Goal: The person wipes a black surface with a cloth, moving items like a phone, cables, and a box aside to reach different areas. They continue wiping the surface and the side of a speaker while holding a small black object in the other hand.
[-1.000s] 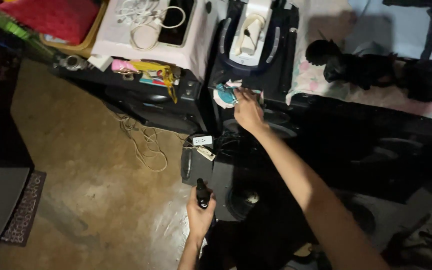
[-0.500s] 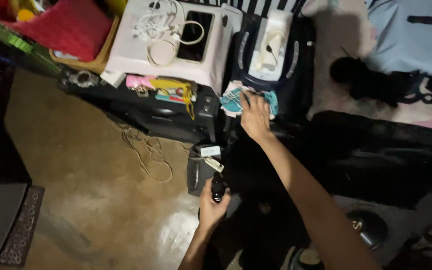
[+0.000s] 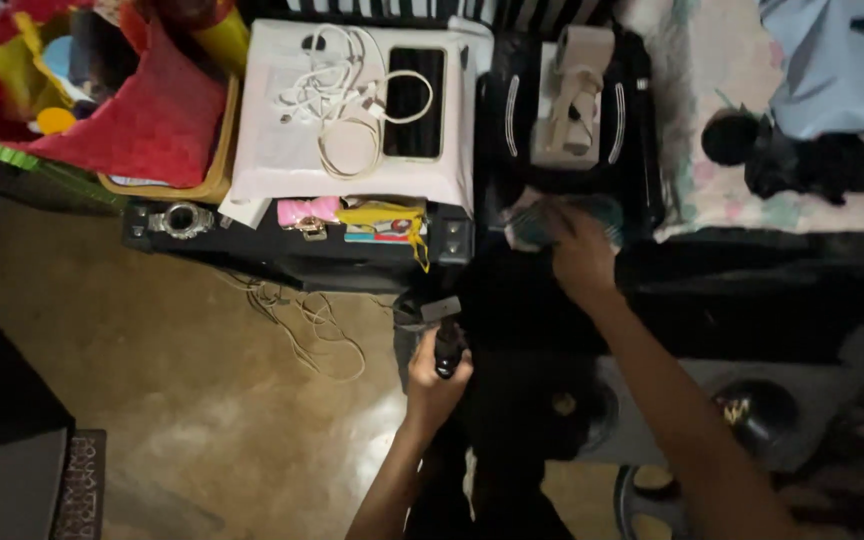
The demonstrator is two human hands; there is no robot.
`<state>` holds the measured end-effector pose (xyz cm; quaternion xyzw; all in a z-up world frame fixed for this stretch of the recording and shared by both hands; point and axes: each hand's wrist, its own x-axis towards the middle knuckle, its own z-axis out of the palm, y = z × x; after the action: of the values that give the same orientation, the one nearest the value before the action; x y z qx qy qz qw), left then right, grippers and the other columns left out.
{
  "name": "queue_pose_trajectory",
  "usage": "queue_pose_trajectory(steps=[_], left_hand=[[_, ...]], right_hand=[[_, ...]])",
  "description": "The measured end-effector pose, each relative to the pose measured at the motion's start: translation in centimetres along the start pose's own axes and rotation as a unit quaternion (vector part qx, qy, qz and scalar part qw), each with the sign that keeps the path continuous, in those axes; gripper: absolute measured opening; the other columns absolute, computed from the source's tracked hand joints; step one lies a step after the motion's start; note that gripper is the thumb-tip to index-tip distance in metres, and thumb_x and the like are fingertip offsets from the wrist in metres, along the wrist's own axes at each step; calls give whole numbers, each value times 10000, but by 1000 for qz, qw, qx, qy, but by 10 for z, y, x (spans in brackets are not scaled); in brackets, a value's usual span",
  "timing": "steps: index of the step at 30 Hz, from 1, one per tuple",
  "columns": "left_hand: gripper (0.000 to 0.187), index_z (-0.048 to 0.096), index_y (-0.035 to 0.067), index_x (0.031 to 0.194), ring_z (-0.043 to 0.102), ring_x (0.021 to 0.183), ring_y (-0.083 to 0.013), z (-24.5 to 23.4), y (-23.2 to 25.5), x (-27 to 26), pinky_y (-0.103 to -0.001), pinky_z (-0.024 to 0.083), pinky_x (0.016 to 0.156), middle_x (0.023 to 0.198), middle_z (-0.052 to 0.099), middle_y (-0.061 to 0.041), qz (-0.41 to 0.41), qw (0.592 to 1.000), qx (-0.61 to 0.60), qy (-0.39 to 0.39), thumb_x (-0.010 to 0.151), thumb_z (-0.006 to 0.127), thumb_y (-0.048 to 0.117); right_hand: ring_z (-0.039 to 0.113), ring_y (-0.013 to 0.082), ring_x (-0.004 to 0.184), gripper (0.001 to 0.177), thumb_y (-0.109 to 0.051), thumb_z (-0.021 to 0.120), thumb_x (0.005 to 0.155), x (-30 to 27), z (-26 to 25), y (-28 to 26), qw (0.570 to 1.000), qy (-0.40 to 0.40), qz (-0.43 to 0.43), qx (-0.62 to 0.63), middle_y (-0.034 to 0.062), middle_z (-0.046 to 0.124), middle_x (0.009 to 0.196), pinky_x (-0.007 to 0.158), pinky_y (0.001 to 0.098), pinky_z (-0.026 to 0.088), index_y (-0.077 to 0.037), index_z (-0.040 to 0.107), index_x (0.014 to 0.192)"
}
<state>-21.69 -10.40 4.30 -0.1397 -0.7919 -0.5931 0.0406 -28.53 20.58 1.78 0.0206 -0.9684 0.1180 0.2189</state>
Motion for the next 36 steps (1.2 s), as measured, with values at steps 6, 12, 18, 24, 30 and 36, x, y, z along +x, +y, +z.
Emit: queue_pose_trajectory(steps=[6, 12, 18, 24, 30, 36], left_hand=[[343, 626, 26, 1138, 693, 900, -275, -35, 8, -11, -357, 561, 804, 995, 688, -132, -75, 997, -35, -4, 822, 759, 46], [379, 620, 26, 1187, 670, 909, -232, -70, 13, -29, -341, 544, 833, 976, 689, -114, -67, 996, -48, 32, 829, 743, 41], [392, 616, 37, 1207, 697, 897, -195, -84, -1, -36, -320, 566, 825, 985, 712, -83, -66, 995, -75, 22, 840, 755, 51], [498, 583, 67, 1302, 692, 839, -188, -119, 21, 47, -320, 578, 784, 970, 718, -71, -123, 984, -98, -86, 827, 733, 75], [571, 573, 28, 1349, 618, 1218, -334, -105, 17, 109, -392, 494, 1042, 1332, 603, -199, 129, 965, -81, -212, 810, 757, 56], [788, 372, 68, 1463, 566, 1249, -372, -24, 27, 121, -407, 453, 1070, 1449, 498, -211, 23, 885, -266, -381, 784, 768, 112]], right_hand=[[513, 445, 1253, 543, 57, 591, 911, -11, 11, 10, 986, -79, 135, -55, 195, 538, 1455, 966, 508, 505, -81, 631, 1435], [493, 444, 1252, 662, -5, 699, 856, 12, -1, 5, 968, -165, 155, -111, 221, 491, 1446, 983, 521, 493, -69, 551, 1498], [468, 449, 1311, 732, -19, 742, 794, 1, 1, 10, 985, -113, 100, -79, 200, 489, 1499, 1044, 514, 465, -58, 547, 1498], [473, 465, 1302, 641, -51, 727, 815, 6, 25, -1, 978, -65, 165, -108, 226, 528, 1447, 1019, 525, 483, -80, 601, 1443], [560, 415, 1202, 518, -31, 677, 840, -18, 13, -61, 962, -12, 270, 19, 216, 551, 1383, 989, 498, 515, -101, 649, 1352], [557, 364, 1032, 600, 57, 640, 789, 13, -81, -194, 961, 62, 264, 49, 199, 531, 1094, 869, 447, 515, -89, 687, 1370]])
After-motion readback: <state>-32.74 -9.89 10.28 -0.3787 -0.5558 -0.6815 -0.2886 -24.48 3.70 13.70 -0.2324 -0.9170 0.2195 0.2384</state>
